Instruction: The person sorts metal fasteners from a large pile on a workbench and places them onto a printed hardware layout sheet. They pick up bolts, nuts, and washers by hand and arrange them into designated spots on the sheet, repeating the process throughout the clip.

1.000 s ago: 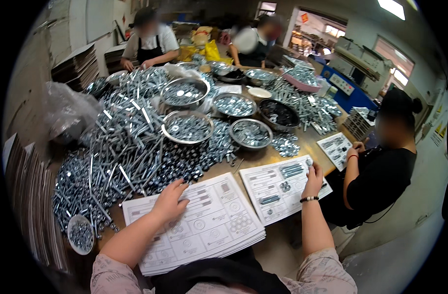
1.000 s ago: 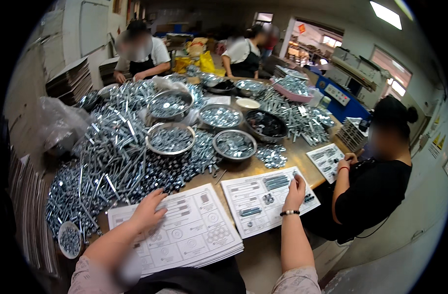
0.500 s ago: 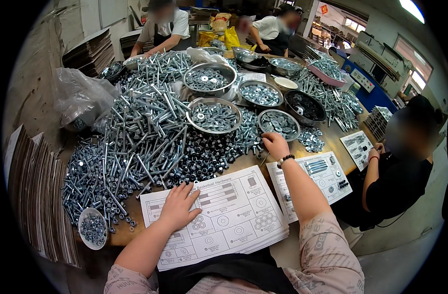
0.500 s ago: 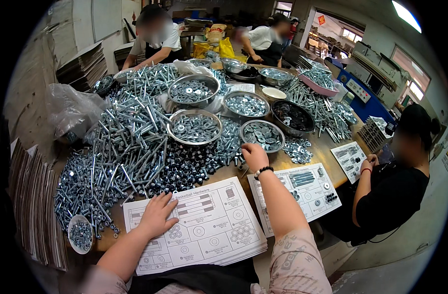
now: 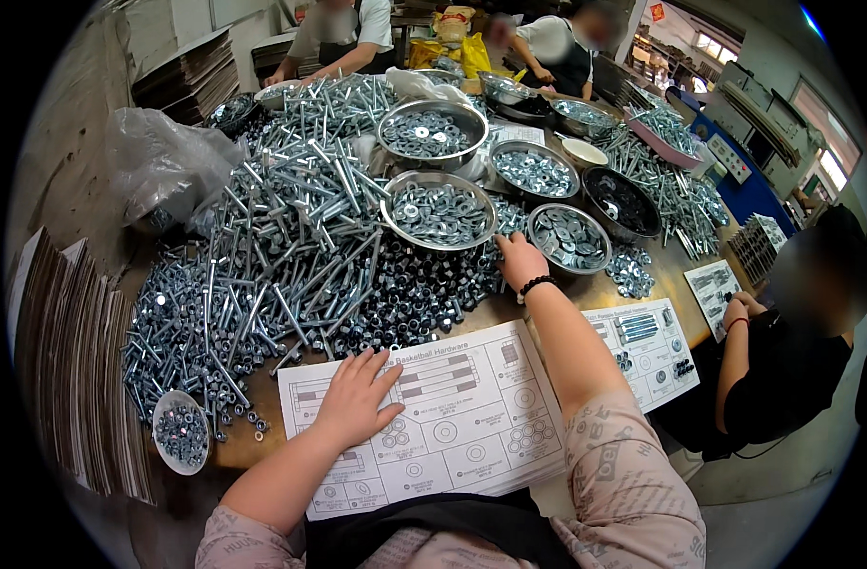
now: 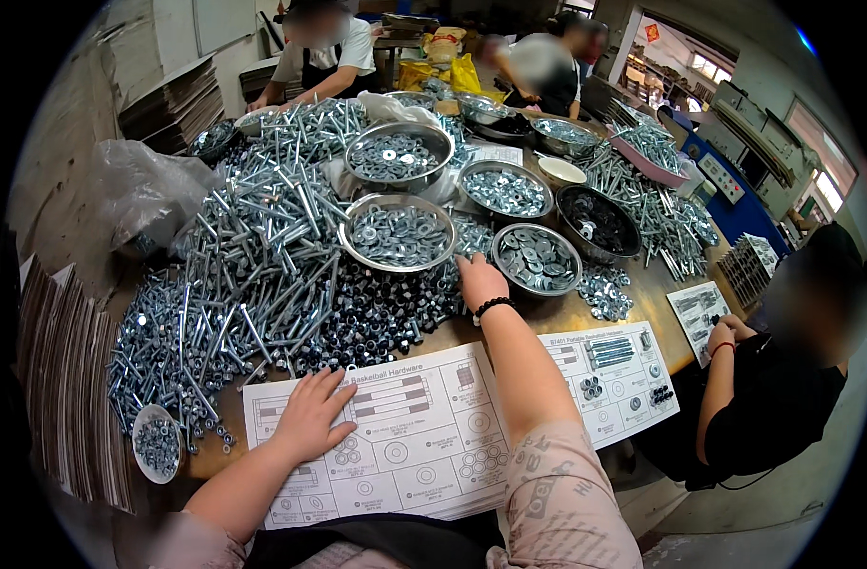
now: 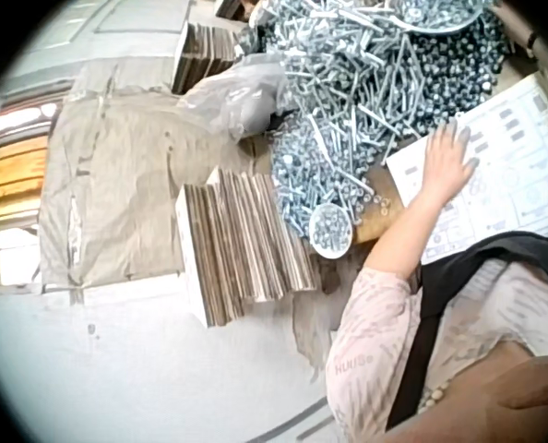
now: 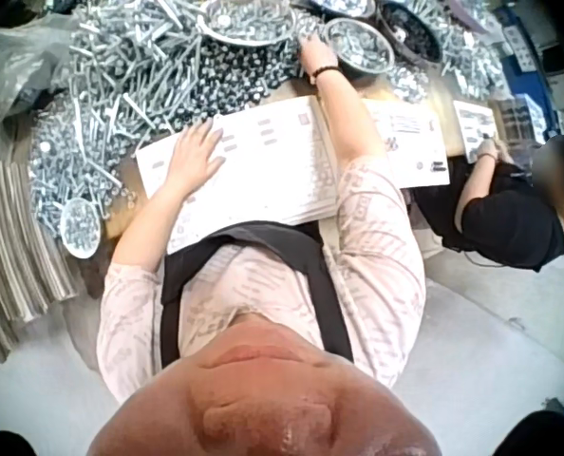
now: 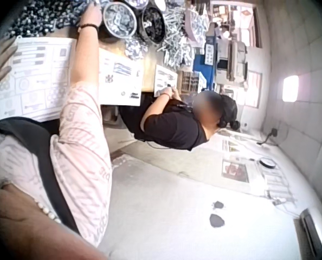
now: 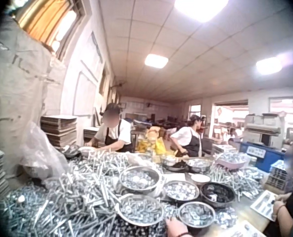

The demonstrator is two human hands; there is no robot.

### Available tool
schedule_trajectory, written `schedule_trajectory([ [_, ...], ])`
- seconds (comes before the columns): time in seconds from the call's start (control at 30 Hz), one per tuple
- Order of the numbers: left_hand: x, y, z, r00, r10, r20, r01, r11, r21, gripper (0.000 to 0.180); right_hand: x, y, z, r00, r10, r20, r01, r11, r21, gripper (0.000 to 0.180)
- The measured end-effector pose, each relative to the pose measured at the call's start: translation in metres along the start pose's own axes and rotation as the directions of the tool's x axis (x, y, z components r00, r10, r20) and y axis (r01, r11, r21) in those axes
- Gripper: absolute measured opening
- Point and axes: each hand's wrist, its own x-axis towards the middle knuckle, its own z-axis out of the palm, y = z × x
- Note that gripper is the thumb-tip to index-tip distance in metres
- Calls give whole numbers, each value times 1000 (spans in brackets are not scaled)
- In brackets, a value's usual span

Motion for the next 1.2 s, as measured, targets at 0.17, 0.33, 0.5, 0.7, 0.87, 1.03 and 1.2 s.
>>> schedule_trajectory([
  [0.17, 1, 0, 1, 1000, -4, -4, 4, 1000, -7, 54, 3, 3, -4, 997, 52, 52, -55, 996, 72, 33],
  [0.33, 1, 1, 0, 1000, 3, -22, -3, 1000, -2, 51, 17, 10, 7, 994, -20, 104, 12, 997, 72, 27],
  [0.5, 1, 1, 1, 1000, 2, -16, -2, 1000, 2, 51, 13, 16, 13, 997, -74, 26, 71, 992, 107, 22],
  [0.7, 1, 1, 2, 1000, -10, -11, 10, 1000, -1, 51, -3, 23, 6, 997, 25, -72, 1, 942, 334, 17],
  [0.87, 1, 2, 3, 1000, -13, -18, 13, 1000, -8, 52, -10, 34, 15, 982, -30, -188, 110, 895, 433, 18],
  [1.03, 0, 2, 2, 999, -7, -35, 7, 1000, -14, 52, -17, 15, 15, 982, -33, -187, 62, 987, 150, 20],
  [1.2, 2, 3, 2, 1000, -12, -16, 12, 1000, -1, 52, -21, 19, 20, 988, 29, -151, 7, 972, 233, 22],
])
